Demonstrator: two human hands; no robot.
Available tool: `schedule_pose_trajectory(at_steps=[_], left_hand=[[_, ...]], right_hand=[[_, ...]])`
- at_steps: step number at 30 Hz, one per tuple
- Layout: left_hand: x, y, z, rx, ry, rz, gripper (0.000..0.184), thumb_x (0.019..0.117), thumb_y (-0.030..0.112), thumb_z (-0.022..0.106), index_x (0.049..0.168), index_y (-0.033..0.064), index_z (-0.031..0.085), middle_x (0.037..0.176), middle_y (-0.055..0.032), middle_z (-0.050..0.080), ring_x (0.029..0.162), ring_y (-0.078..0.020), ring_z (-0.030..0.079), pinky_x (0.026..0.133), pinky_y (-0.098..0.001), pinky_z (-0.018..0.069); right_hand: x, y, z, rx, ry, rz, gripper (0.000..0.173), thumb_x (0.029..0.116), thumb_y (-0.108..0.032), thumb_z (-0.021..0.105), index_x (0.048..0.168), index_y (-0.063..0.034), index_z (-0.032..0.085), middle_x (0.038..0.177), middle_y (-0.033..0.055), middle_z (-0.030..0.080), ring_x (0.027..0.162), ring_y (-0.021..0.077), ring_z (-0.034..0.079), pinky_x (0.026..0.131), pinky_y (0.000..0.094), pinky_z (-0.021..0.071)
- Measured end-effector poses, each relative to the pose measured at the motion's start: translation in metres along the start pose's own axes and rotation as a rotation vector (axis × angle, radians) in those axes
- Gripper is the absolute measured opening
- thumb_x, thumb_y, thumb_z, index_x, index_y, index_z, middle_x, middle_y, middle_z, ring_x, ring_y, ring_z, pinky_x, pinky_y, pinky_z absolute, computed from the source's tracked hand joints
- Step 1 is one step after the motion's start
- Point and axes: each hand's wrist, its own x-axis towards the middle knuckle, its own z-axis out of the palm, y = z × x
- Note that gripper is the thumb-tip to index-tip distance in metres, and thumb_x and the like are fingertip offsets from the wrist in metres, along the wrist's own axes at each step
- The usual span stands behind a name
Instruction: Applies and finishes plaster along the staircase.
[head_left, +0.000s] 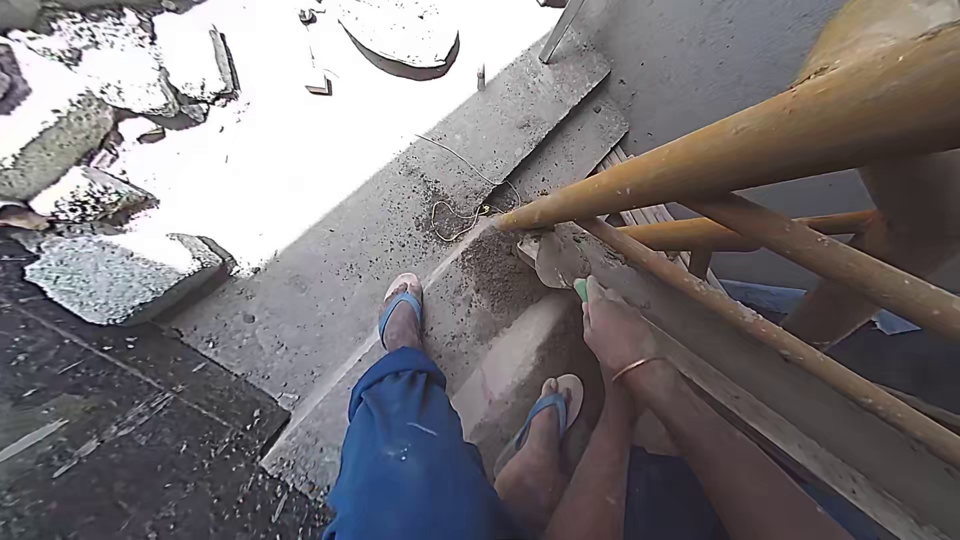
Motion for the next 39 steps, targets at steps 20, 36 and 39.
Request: schedule_pose_trajectory(at_steps=[20, 36, 39], left_hand=[[0.089, -0.111, -0.003, -0.216, -0.075, 0.067, 0.065, 0.0836, -0.005, 0.077, 0.14, -0.0009, 0.046, 0.108, -0.0178, 0.07, 0.086, -0.0225, 0.072, 0.071, -0.038, 0.0632], [0.095, -0.115, -0.003, -0.319, -0.113, 0.019, 0.07, 0.0828, -0.012, 0.074, 0.144, 0.0028, 0.042, 0.105, -0.0213, 0.072, 0.084, -0.0302, 0.073, 0.065, -0.0428, 0.0627], [0.097, -0.119, -0.003, -0.28, -0.101, -0.008, 0.07, 0.0826, -0.012, 0.075, 0.143, 0.0046, 0.044, 0.107, -0.0205, 0.072, 0.084, -0.0309, 0.074, 0.066, -0.0442, 0.0632]], right_hand=[[0.034, -0.018, -0.03, -0.179, 0.023, -0.051, 0.046, 0.1084, -0.026, 0.046, 0.152, -0.0109, 0.046, 0.123, 0.0195, 0.069, 0.118, 0.0369, 0.066, 0.101, 0.054, 0.0504], [0.032, -0.018, -0.033, -0.309, 0.005, -0.106, 0.05, 0.1092, -0.028, 0.044, 0.159, -0.0247, 0.039, 0.127, 0.0186, 0.067, 0.119, 0.0383, 0.065, 0.097, 0.0573, 0.0529], [0.023, 0.003, -0.034, -0.297, -0.007, -0.045, 0.051, 0.1079, -0.024, 0.045, 0.159, -0.0205, 0.039, 0.14, 0.0182, 0.061, 0.126, 0.0387, 0.061, 0.101, 0.0573, 0.0512]])
